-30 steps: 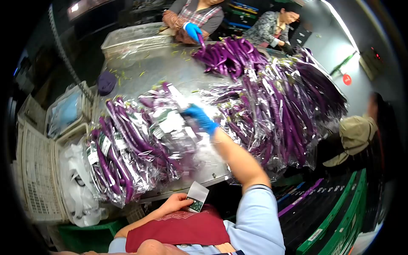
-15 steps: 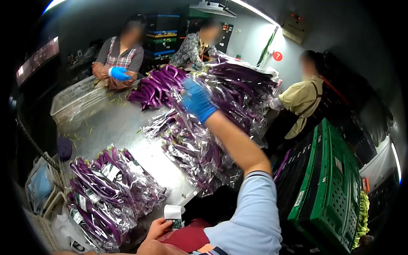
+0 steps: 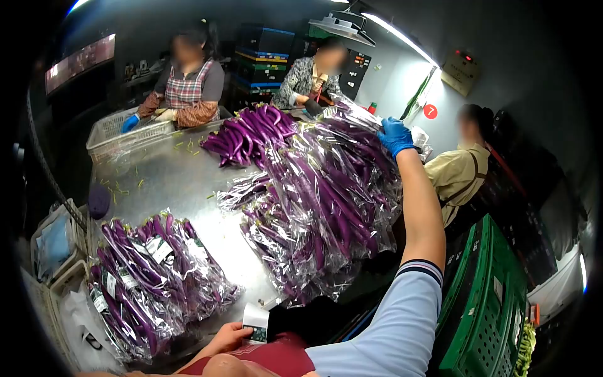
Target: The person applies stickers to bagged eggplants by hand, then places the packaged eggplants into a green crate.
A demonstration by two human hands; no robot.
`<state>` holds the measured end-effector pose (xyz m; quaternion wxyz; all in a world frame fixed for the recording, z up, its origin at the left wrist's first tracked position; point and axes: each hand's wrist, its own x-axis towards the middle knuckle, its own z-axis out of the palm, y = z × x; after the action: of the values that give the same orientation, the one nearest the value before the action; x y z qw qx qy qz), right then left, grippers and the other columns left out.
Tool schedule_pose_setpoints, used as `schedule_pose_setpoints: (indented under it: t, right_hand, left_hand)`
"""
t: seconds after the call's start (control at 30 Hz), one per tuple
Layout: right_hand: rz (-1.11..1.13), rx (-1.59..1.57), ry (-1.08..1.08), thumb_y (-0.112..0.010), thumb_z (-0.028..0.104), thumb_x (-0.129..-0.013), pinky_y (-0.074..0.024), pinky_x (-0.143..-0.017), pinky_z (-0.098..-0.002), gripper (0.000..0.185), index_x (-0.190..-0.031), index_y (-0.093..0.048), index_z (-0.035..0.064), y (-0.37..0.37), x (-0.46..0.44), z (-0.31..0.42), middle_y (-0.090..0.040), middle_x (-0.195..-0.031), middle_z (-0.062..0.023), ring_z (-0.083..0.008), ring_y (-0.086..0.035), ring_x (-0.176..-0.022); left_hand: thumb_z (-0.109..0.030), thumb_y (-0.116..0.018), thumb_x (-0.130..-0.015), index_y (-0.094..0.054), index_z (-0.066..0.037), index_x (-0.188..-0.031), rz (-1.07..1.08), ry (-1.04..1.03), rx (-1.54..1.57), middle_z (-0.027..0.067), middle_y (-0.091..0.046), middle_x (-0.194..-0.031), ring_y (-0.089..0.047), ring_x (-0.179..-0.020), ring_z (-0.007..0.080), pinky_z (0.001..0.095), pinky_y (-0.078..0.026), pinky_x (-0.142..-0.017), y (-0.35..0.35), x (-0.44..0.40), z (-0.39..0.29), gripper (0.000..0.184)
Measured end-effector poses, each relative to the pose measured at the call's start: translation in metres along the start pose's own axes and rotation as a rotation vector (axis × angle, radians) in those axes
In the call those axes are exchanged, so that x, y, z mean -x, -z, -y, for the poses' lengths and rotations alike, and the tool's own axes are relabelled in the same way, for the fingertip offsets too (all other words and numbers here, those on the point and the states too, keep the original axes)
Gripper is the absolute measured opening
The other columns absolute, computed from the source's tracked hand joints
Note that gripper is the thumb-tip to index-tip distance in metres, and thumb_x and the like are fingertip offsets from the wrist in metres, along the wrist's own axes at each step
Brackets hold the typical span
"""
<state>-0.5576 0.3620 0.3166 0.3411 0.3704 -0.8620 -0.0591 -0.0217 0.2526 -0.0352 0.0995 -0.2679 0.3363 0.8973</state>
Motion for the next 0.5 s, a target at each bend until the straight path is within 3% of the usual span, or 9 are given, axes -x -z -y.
schedule_pose_setpoints:
  t: [0.1,0.13,0.17,0.2,0.23,0.33,0.4,0.47,0.5]
  right_hand:
    - [-0.128,-0.133,-0.051,-0.055,0.026,-0.075,-0.0450,-0.067,-0.0419,0.028,-0.090,-0.050,0.0038,0.020,-0.007,0.023,-0.054,-0.089,-0.0184,-0.0345,-0.055,-0.080]
    - [-0.269,-0.298,0.021,-0.056,0.026,-0.075,-0.0442,-0.064,-0.0403,0.028,-0.087,-0.051,0.0020,0.030,-0.009,0.039,-0.056,-0.085,-0.0192,-0.0346,-0.055,-0.075]
    - [-0.166,-0.456,0.014,-0.058,0.028,-0.074,-0.0437,-0.063,-0.0389,0.029,-0.083,-0.053,0.0004,0.050,-0.010,0.054,-0.057,-0.079,-0.0192,-0.0345,-0.055,-0.070]
    - [-0.225,-0.633,0.032,-0.058,0.027,-0.075,-0.0434,-0.061,-0.0370,0.028,-0.079,-0.054,0.0001,0.035,-0.019,0.056,-0.057,-0.073,-0.0194,-0.0323,-0.056,-0.067]
    - [-0.096,-0.657,-0.029,-0.058,0.026,-0.077,-0.0430,-0.058,-0.0325,0.025,-0.080,-0.055,0.0008,0.064,-0.009,0.090,-0.059,-0.073,-0.0131,-0.0228,-0.056,-0.062]
    - [0.303,-1.240,-0.216,-0.060,0.025,-0.078,-0.0390,-0.055,-0.0250,0.023,-0.080,-0.058,0.0026,0.068,0.018,0.175,-0.056,-0.073,0.0004,-0.0076,-0.045,-0.060]
    - [0.315,-1.226,-0.193,-0.062,0.026,-0.076,-0.0376,-0.057,-0.0242,0.023,-0.075,-0.058,0.0031,0.026,0.039,0.231,-0.053,-0.067,-0.0010,-0.0090,-0.045,-0.062]
    - [0.420,-1.458,-0.142,-0.064,0.026,-0.074,-0.0381,-0.055,-0.0260,0.025,-0.077,-0.057,0.0015,-0.010,0.074,0.293,-0.053,-0.066,-0.0023,-0.0102,-0.044,-0.060]
    - [0.439,-1.407,-0.217,-0.063,0.025,-0.074,-0.0386,-0.055,-0.0273,0.026,-0.077,-0.054,0.0009,-0.008,0.097,0.321,-0.054,-0.067,-0.0030,-0.0103,-0.044,-0.059]
  left_hand:
    - [-0.008,-0.054,-0.082,-0.054,0.006,-0.102,0.010,-0.090,-0.155,0.0100,-0.060,-0.090,-0.057,-0.081,0.0158,0.0277,-0.047,-0.073,-0.003,0.007,-0.001,0.024]
    - [-0.008,-0.053,-0.083,-0.053,0.005,-0.103,0.007,-0.108,-0.157,0.0095,-0.059,-0.092,-0.057,-0.083,0.0165,0.0292,-0.046,-0.075,-0.007,0.015,-0.008,0.024]
    - [-0.009,-0.052,-0.083,-0.053,0.004,-0.103,0.000,-0.117,-0.155,0.0090,-0.059,-0.093,-0.056,-0.085,0.0172,0.0306,-0.046,-0.076,-0.009,0.023,-0.012,0.024]
    - [-0.010,-0.050,-0.084,-0.051,0.003,-0.105,0.044,-0.136,-0.026,0.0092,-0.057,-0.097,-0.056,-0.088,0.0175,0.0319,-0.046,-0.079,-0.010,0.028,-0.013,0.025]
    - [-0.011,-0.049,-0.086,-0.049,0.003,-0.108,0.092,-0.166,0.093,0.0093,-0.056,-0.100,-0.055,-0.090,0.0178,0.0331,-0.045,-0.082,-0.011,0.032,-0.013,0.026]
    - [-0.013,-0.045,-0.087,-0.047,0.003,-0.110,0.155,-0.249,0.199,0.0101,-0.055,-0.103,-0.055,-0.092,0.0188,0.0332,-0.045,-0.082,-0.017,0.043,-0.016,0.028]
    - [-0.013,-0.045,-0.088,-0.046,0.003,-0.110,0.122,-0.247,0.204,0.0098,-0.055,-0.103,-0.055,-0.092,0.0183,0.0333,-0.045,-0.082,-0.013,0.045,-0.011,0.027]
    - [-0.012,-0.044,-0.088,-0.046,0.003,-0.110,0.126,-0.285,0.237,0.0093,-0.055,-0.101,-0.055,-0.090,0.0176,0.0333,-0.046,-0.081,-0.006,0.046,-0.006,0.027]
    - [-0.012,-0.044,-0.088,-0.045,0.003,-0.110,0.115,-0.311,0.263,0.0095,-0.055,-0.101,-0.055,-0.090,0.0177,0.0334,-0.046,-0.081,-0.004,0.050,-0.006,0.027]
